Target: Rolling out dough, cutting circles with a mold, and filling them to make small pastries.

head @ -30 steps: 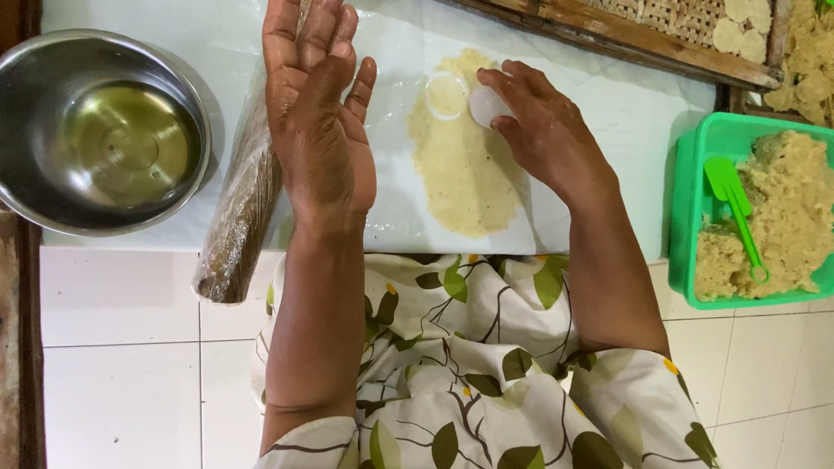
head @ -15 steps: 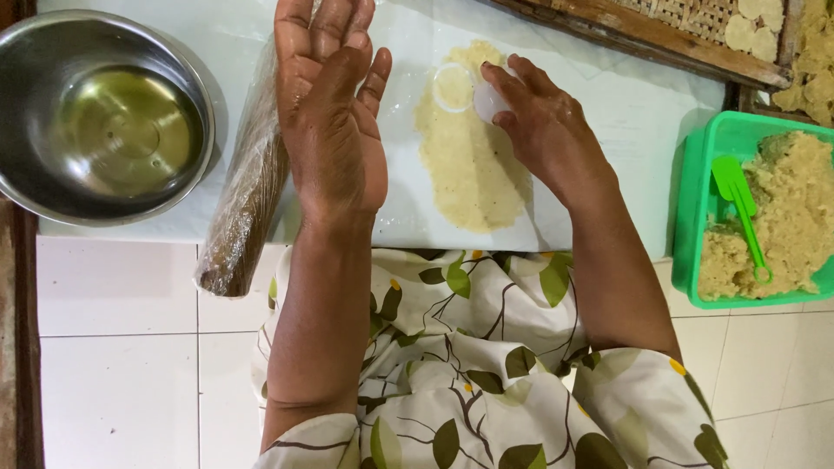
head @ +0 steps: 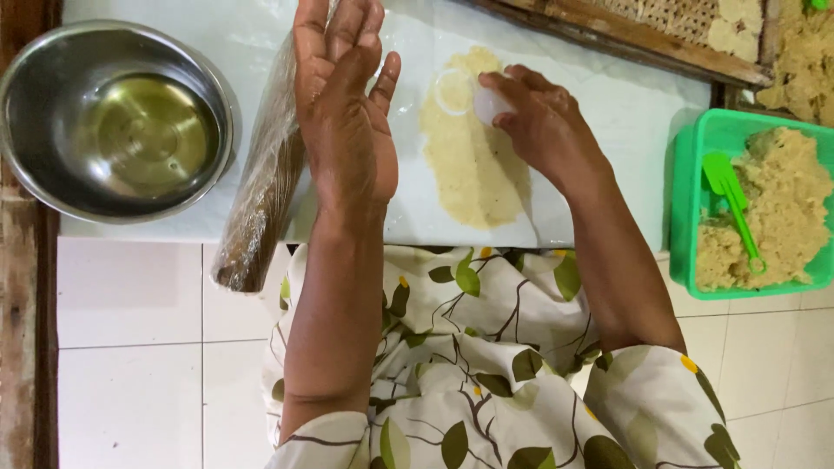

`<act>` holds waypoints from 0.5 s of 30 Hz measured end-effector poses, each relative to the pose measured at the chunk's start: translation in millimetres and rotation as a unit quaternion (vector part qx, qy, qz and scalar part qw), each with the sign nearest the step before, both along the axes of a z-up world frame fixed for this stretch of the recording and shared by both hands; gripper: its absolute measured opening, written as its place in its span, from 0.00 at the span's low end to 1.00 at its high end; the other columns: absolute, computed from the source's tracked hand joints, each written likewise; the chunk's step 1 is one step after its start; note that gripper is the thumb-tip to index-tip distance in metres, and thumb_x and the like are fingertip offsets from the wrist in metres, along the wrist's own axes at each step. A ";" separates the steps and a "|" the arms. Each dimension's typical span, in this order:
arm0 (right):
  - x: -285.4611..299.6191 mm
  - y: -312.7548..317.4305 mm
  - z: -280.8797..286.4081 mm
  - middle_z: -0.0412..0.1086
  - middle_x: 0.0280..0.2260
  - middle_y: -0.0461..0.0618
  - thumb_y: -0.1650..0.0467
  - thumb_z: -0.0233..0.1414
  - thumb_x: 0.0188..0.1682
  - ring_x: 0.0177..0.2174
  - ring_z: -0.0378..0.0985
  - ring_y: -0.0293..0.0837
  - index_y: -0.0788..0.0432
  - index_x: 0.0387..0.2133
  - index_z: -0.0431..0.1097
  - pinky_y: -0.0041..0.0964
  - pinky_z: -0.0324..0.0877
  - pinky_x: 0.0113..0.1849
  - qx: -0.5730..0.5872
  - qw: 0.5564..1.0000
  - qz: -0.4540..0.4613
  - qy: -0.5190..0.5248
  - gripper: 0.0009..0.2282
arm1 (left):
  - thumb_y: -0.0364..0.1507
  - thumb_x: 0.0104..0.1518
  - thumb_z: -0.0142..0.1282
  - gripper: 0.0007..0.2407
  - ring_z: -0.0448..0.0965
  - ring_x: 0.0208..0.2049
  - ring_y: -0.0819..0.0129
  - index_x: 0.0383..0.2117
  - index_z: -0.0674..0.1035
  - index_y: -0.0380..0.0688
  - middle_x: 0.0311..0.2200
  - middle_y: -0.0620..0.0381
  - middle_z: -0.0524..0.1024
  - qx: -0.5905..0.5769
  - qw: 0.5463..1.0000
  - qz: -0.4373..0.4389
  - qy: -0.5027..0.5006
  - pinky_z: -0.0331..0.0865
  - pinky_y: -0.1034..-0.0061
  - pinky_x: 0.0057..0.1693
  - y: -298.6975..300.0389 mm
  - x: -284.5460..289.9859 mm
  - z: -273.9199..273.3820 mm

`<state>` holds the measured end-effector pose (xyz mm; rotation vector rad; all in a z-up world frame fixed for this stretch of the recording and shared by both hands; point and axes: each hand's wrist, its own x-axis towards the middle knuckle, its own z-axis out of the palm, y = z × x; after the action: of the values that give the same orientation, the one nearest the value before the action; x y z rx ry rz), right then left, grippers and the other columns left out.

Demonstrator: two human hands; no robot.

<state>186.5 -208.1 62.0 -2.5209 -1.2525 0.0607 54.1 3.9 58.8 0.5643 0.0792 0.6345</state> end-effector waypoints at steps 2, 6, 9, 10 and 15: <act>2.8 3.5 7.1 0.71 0.56 0.64 0.80 0.61 0.45 0.34 0.81 0.56 0.55 0.58 0.71 0.46 0.74 0.36 -0.001 1.000 -0.001 0.004 0.25 | 0.20 0.70 0.55 0.23 0.60 0.76 0.50 0.70 0.66 0.48 0.71 0.41 0.65 -0.002 1.000 -0.001 -0.007 0.55 0.56 0.72 -0.9 3.0 1.9; 1.8 1.4 3.6 0.72 0.53 0.70 0.81 0.62 0.45 0.45 0.80 0.61 0.63 0.58 0.70 0.48 0.71 0.42 0.024 0.999 0.023 -0.004 0.24 | 0.19 0.69 0.53 0.22 0.62 0.75 0.51 0.69 0.67 0.46 0.70 0.43 0.67 -0.005 1.000 0.002 0.004 0.56 0.57 0.72 -4.4 3.6 2.6; -7.5 1.4 10.4 0.75 0.50 0.69 0.81 0.62 0.45 0.45 0.81 0.59 0.62 0.57 0.72 0.48 0.72 0.41 0.034 0.999 0.030 0.007 0.24 | 0.20 0.66 0.53 0.24 0.63 0.74 0.50 0.70 0.65 0.45 0.70 0.41 0.65 -0.015 0.999 0.003 0.043 0.60 0.61 0.69 -7.9 4.2 8.6; -5.7 5.4 11.0 0.75 0.50 0.69 0.81 0.62 0.45 0.45 0.81 0.59 0.62 0.57 0.72 0.48 0.72 0.41 0.034 0.999 0.033 0.011 0.24 | 0.20 0.66 0.53 0.24 0.63 0.74 0.50 0.70 0.65 0.45 0.70 0.41 0.65 -0.016 0.999 0.007 0.046 0.60 0.61 0.69 -8.4 5.1 2.4; -10.9 9.0 14.8 0.69 0.58 0.63 0.79 0.60 0.47 0.35 0.80 0.56 0.56 0.58 0.71 0.47 0.72 0.36 -0.031 0.998 -0.047 0.013 0.23 | 0.21 0.68 0.55 0.23 0.66 0.73 0.55 0.70 0.66 0.45 0.68 0.45 0.71 -0.016 0.999 0.007 0.046 0.61 0.61 0.68 -11.9 7.0 7.8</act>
<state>175.6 -199.0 76.7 -2.6192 -1.1379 0.1124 61.1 -8.0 66.7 0.5618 0.1795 0.6200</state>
